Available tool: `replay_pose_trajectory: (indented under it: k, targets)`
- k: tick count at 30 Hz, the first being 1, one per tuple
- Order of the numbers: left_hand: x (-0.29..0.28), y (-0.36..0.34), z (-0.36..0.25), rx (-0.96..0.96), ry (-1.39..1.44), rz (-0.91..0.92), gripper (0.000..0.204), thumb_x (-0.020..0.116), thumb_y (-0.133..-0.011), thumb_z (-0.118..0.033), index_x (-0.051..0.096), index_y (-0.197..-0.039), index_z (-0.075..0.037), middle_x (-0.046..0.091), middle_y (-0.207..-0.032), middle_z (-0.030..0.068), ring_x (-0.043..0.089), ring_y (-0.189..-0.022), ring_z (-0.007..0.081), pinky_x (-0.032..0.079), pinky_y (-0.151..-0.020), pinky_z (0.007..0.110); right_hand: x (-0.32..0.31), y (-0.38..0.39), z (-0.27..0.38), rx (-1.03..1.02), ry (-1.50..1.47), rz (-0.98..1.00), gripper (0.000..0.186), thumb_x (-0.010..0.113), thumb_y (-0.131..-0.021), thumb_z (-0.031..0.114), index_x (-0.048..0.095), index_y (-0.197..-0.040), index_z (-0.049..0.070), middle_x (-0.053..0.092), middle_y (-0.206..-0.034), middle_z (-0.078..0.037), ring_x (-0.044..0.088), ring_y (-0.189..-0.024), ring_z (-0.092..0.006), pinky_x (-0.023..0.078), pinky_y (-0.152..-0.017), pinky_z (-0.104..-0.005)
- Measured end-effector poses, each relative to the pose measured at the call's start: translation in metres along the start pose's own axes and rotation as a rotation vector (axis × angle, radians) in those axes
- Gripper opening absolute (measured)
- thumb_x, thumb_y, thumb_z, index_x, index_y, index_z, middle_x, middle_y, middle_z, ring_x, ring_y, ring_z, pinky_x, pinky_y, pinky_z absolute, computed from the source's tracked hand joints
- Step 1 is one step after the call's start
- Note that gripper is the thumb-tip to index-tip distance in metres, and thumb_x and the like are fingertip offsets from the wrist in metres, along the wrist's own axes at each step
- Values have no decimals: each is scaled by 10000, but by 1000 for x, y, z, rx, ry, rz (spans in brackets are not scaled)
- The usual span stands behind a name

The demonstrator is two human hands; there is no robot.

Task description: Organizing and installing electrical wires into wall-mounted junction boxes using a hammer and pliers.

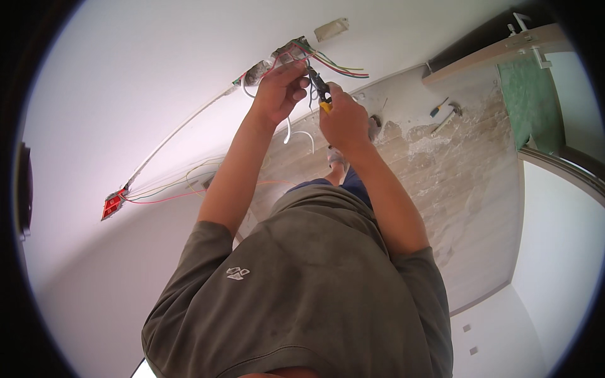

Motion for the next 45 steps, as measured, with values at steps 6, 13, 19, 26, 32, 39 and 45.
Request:
replay_pose_trajectory:
  k: [6, 13, 19, 26, 32, 39, 45]
  targets:
    - [-1, -5, 3, -76, 118, 85, 108, 591, -924, -97, 578, -1025, -60, 605, -918, 29, 527, -736, 100, 394, -530, 218, -2, 2, 5, -56, -39, -38, 332, 608, -863, 196, 567, -1171, 80, 663, -932, -186, 641, -853, -382, 506, -726, -450]
    - [-11, -3, 7, 6, 287, 102, 154, 580, -906, -11, 586, -1049, -65, 608, -956, 40, 545, -810, 111, 426, -593, 226, -32, -8, -65, 420, -254, -99, 273, 633, -854, 260, 634, -1036, 57, 669, -893, -175, 638, -874, -380, 497, -752, -446]
    - [-10, -20, 8, 61, 142, -4, 92, 578, -906, -4, 584, -984, -50, 607, -902, 54, 575, -791, 134, 447, -603, 239, -44, 8, -33, -41, -118, -79, 345, 638, -827, 159, 566, -1149, 57, 638, -1013, -172, 625, -892, -344, 497, -744, -424]
    - [-8, -10, 5, 0, 51, -17, 154, 625, -855, -4, 555, -984, -49, 577, -875, 39, 580, -782, 127, 461, -615, 236, -6, 4, -16, -26, -57, -43, 445, 639, -788, 127, 516, -1212, 74, 599, -963, -155, 602, -883, -354, 490, -761, -446]
    - [-11, -13, 4, 63, -58, -61, 177, 649, -838, -14, 529, -968, -16, 582, -889, 71, 601, -808, 160, 481, -646, 259, 5, -7, -7, -39, 26, -16, 456, 634, -794, 157, 502, -1222, 75, 596, -978, -170, 604, -912, -373, 488, -773, -470]
    - [-18, -19, 8, 69, -54, -157, 202, 639, -830, 20, 527, -992, -24, 580, -923, 85, 607, -804, 197, 476, -615, 281, 15, -18, -16, 56, 42, 1, 462, 631, -797, 169, 491, -1226, 71, 594, -985, -186, 605, -930, -379, 491, -784, -475]
    - [-16, -13, 8, 29, 31, -119, 218, 619, -847, 17, 532, -1034, -54, 599, -960, 87, 630, -843, 219, 470, -614, 272, 12, -31, -13, -49, 38, 37, 450, 636, -784, 161, 499, -1200, 57, 597, -984, -187, 602, -942, -375, 490, -790, -472]
Point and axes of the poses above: each hand's wrist, its own y-axis away from the middle knuckle, its own x-axis out of the palm, z = x × y, the point moved 9 cm from there along -y, towards the middle knuckle
